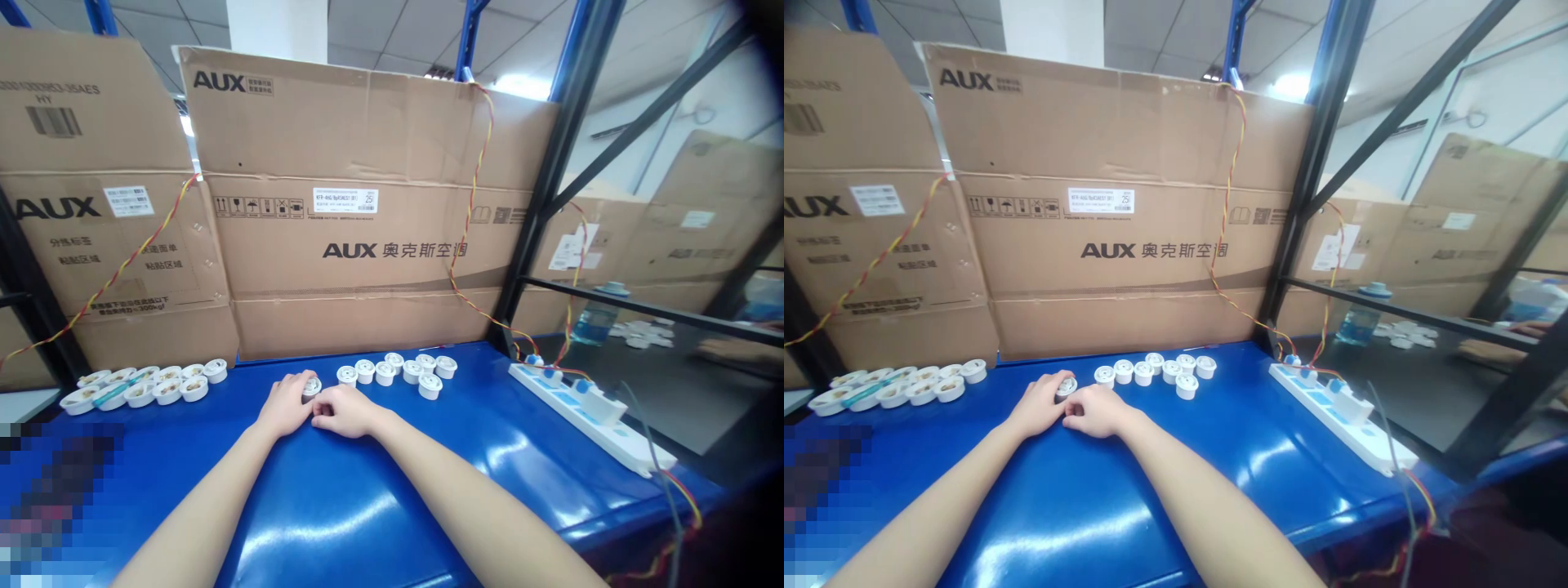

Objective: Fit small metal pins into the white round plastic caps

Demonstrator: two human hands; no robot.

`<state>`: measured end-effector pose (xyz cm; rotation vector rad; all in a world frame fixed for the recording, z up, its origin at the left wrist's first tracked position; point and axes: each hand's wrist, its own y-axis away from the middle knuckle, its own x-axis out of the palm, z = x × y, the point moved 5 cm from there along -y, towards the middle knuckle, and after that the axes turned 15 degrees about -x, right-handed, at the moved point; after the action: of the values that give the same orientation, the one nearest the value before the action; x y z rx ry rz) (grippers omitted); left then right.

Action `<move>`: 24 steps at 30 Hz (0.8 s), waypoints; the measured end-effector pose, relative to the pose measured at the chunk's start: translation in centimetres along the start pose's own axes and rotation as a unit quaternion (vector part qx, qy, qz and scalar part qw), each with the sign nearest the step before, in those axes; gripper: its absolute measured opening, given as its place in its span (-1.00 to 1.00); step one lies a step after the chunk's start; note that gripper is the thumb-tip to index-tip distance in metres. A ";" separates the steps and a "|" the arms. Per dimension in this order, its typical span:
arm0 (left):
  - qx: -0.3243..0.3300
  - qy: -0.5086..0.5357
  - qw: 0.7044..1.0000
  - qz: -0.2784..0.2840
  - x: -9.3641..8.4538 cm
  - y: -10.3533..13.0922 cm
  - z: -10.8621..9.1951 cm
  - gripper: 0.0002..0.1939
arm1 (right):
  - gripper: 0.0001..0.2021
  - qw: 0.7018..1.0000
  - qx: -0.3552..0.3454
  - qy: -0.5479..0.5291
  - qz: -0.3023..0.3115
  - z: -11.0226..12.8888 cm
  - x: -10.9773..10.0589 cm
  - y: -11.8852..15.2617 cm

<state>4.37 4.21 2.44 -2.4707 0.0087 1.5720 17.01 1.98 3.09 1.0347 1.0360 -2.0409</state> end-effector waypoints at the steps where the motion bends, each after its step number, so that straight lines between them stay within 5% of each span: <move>1: 0.000 0.000 1.000 0.000 0.0 0.0 0.0 -0.62 | -0.92 1.000 0.002 0.000 0.002 0.0 0.0 0.0; 24: 0.004 -0.018 1.000 0.012 0.1 -0.2 0.2 -0.59 | -0.87 1.000 -0.001 0.020 0.021 0.0 0.1 -0.1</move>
<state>4.26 4.48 2.29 -2.4436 0.0379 1.6232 16.90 2.04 3.07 1.0916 1.0270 -1.9931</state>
